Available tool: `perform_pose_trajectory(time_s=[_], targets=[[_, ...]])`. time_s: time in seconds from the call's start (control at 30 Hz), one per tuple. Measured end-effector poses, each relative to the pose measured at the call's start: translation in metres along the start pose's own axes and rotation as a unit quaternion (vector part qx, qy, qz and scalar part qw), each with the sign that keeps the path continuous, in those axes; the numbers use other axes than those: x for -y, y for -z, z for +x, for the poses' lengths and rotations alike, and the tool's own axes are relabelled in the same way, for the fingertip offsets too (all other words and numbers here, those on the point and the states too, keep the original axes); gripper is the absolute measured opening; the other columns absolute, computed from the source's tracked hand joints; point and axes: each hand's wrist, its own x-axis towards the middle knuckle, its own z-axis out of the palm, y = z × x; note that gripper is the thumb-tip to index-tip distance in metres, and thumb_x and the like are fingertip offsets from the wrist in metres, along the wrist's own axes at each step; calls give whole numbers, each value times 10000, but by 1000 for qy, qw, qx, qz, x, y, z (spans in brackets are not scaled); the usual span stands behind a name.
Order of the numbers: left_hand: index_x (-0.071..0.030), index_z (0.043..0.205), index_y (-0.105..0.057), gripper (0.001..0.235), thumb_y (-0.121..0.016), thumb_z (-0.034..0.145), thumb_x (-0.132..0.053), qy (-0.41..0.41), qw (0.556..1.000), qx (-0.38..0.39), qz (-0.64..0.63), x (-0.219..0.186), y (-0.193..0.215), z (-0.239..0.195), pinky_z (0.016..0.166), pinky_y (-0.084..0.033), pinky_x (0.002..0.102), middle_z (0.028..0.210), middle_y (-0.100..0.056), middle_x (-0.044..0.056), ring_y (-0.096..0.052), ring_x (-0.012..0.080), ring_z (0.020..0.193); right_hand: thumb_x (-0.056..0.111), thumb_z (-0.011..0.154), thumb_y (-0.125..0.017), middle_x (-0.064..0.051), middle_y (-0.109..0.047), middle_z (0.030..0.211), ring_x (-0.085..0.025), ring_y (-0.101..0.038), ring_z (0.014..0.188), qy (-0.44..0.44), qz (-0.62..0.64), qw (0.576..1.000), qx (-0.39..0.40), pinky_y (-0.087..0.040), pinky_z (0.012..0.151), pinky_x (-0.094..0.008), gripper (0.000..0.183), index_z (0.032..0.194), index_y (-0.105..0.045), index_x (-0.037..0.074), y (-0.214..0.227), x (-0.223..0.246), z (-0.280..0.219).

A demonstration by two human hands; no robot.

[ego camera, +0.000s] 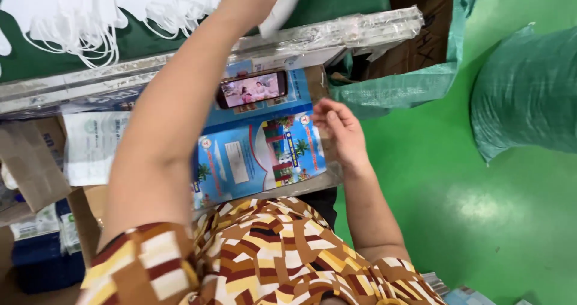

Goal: Packing individual face masks into plastic sleeves at a workstation.

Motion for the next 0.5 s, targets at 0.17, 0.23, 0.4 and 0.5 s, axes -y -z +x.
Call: perform_pose_trajectory(time_s=[0.17,0.23,0.4,0.5], targets=[[-61,1330,-649,378,-735,993,-209,222,859,158,-434,-74,114,-157,963,-572,348,1175,-743,39,-683,136,1074,112,979,-615,8,-581,1442,-135,-556,1358,87,32,994,65,-453,1128,-302,513,1459,-447,179,-75,29,-19],[-59,1407,-524,532,-753,942,-182,250,837,146,-464,-74,77,-241,1022,-529,359,1268,-665,71,-625,150,1162,50,952,-645,-20,-618,1379,-159,-583,1295,40,-26,997,67,-471,1090,-321,520,1435,-469,128,-71,-26,-22],[-61,1666,-164,875,-671,953,-70,220,769,33,-600,-71,93,-351,1266,-268,399,1617,-358,138,-337,213,1513,4,966,-693,-91,-725,1210,-221,-679,1122,35,-228,971,69,-543,998,-359,384,1342,-619,35,-83,-83,-41],[-127,1681,-85,986,-716,930,-226,205,714,-180,-645,-70,133,-355,1361,-236,505,1701,-264,186,-268,334,1599,9,971,-729,-117,-731,1170,-258,-710,1092,151,-393,899,123,-558,988,-350,329,1291,-664,54,-108,-79,-48]])
